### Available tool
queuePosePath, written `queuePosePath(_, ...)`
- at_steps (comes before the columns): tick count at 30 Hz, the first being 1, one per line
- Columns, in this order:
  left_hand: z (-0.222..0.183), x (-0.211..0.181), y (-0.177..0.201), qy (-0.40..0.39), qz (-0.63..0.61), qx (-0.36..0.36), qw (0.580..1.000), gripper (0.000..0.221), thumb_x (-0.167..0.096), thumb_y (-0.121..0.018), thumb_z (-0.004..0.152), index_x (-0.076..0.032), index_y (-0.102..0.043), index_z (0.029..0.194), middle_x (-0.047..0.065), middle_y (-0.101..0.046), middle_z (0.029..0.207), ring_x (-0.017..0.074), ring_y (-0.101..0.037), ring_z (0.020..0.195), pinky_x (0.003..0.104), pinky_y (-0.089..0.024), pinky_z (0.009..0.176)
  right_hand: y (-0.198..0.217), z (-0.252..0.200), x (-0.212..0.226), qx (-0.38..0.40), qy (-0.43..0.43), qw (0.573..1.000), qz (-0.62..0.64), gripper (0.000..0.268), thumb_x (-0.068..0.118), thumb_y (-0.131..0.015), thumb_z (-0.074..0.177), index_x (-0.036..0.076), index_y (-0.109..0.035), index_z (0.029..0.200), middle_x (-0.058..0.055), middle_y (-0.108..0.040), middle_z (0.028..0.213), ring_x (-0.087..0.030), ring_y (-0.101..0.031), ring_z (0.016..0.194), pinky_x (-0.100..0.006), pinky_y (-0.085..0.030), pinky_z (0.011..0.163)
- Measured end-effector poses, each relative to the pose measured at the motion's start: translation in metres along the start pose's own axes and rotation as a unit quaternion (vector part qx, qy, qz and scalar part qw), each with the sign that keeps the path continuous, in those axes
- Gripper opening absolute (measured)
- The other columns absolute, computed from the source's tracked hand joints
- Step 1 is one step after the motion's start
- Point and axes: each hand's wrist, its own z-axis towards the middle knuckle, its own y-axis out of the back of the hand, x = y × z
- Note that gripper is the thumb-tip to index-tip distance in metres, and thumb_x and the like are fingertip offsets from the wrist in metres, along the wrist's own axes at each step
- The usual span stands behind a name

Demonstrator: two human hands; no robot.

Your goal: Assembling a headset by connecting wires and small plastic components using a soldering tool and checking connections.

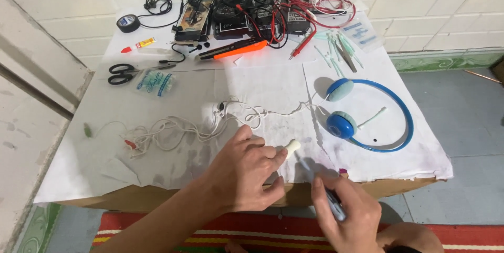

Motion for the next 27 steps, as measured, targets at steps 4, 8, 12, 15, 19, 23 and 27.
queuePosePath(4, -0.002, 0.002, -0.003, -0.007, 0.009, -0.007, 1.0, 0.038, -0.012, -0.066, 0.072, 0.009, -0.075, 0.102, 0.006, -0.061, 0.061, 0.0196, -0.045, 0.053, 0.035, -0.034, 0.074, 0.0, 0.003, -0.011, 0.023, -0.009, 0.999, 0.02, 0.015, 0.018, -0.073, 0.081, 0.006, -0.074, 0.071, -0.004, -0.07, 0.05, -0.012, -0.052, 0.034, -0.025, -0.039, 0.034)
queuePosePath(8, 0.0, 0.001, -0.001, -0.005, -0.001, -0.004, 1.0, 0.036, -0.012, -0.066, 0.073, 0.009, -0.075, 0.1, 0.007, -0.063, 0.064, 0.0203, -0.047, 0.054, 0.035, -0.034, 0.076, 0.001, 0.003, 0.001, 0.008, -0.04, 0.999, -0.009, 0.009, 0.013, -0.076, 0.079, 0.004, -0.075, 0.079, -0.007, -0.071, 0.057, -0.015, -0.058, 0.042, -0.026, -0.046, 0.043)
queuePosePath(12, 0.0, 0.001, -0.002, 0.013, 0.002, 0.034, 0.999, 0.04, -0.014, -0.065, 0.074, 0.01, -0.075, 0.104, 0.008, -0.064, 0.06, 0.0198, -0.049, 0.053, 0.035, -0.035, 0.078, 0.003, 0.006, -0.012, 0.002, -0.009, 1.0, 0.009, 0.009, 0.014, -0.078, 0.079, 0.006, -0.073, 0.078, -0.004, -0.071, 0.056, -0.012, -0.055, 0.039, -0.023, -0.041, 0.039)
queuePosePath(15, -0.001, 0.003, -0.003, -0.001, 0.008, 0.015, 1.0, 0.039, -0.013, -0.065, 0.073, 0.009, -0.075, 0.103, 0.007, -0.061, 0.06, 0.02, -0.048, 0.054, 0.034, -0.036, 0.077, -0.004, 0.01, -0.019, 0.039, 0.046, 0.998, 0.004, 0.012, 0.016, -0.078, 0.077, 0.006, -0.075, 0.083, -0.005, -0.074, 0.071, -0.013, -0.063, 0.05, -0.025, -0.052, 0.047)
queuePosePath(19, -0.002, 0.001, -0.003, -0.012, 0.002, 0.002, 1.0, 0.036, -0.01, -0.065, 0.073, 0.01, -0.075, 0.101, 0.009, -0.066, 0.066, 0.0196, -0.046, 0.054, 0.036, -0.035, 0.075, 0.004, 0.019, -0.019, 0.075, 0.062, 0.995, 0.022, 0.013, 0.019, -0.08, 0.075, 0.01, -0.076, 0.084, -0.005, -0.08, 0.076, -0.011, -0.068, 0.046, -0.022, -0.057, 0.039)
queuePosePath(23, -0.005, -0.006, -0.008, -0.007, 0.085, 0.056, 0.995, 0.036, -0.02, -0.061, 0.079, 0.008, -0.077, 0.095, 0.016, -0.074, 0.079, 0.0221, -0.051, 0.058, 0.038, -0.035, 0.082, 0.01, 0.029, -0.015, 0.124, 0.03, 0.992, 0.015, 0.014, 0.019, -0.079, 0.076, 0.011, -0.079, 0.088, -0.002, -0.08, 0.077, -0.011, -0.071, 0.056, -0.023, -0.059, 0.051)
queuePosePath(27, -0.007, -0.009, -0.009, -0.01, 0.096, 0.059, 0.994, 0.032, -0.022, -0.061, 0.078, 0.005, -0.077, 0.078, 0.021, -0.076, 0.097, 0.0245, -0.055, 0.064, 0.039, -0.035, 0.084, 0.014, 0.042, -0.007, 0.113, 0.041, 0.992, 0.033, 0.017, 0.02, -0.078, 0.079, 0.006, -0.078, 0.088, -0.003, -0.075, 0.071, -0.012, -0.06, 0.049, -0.025, -0.047, 0.048)
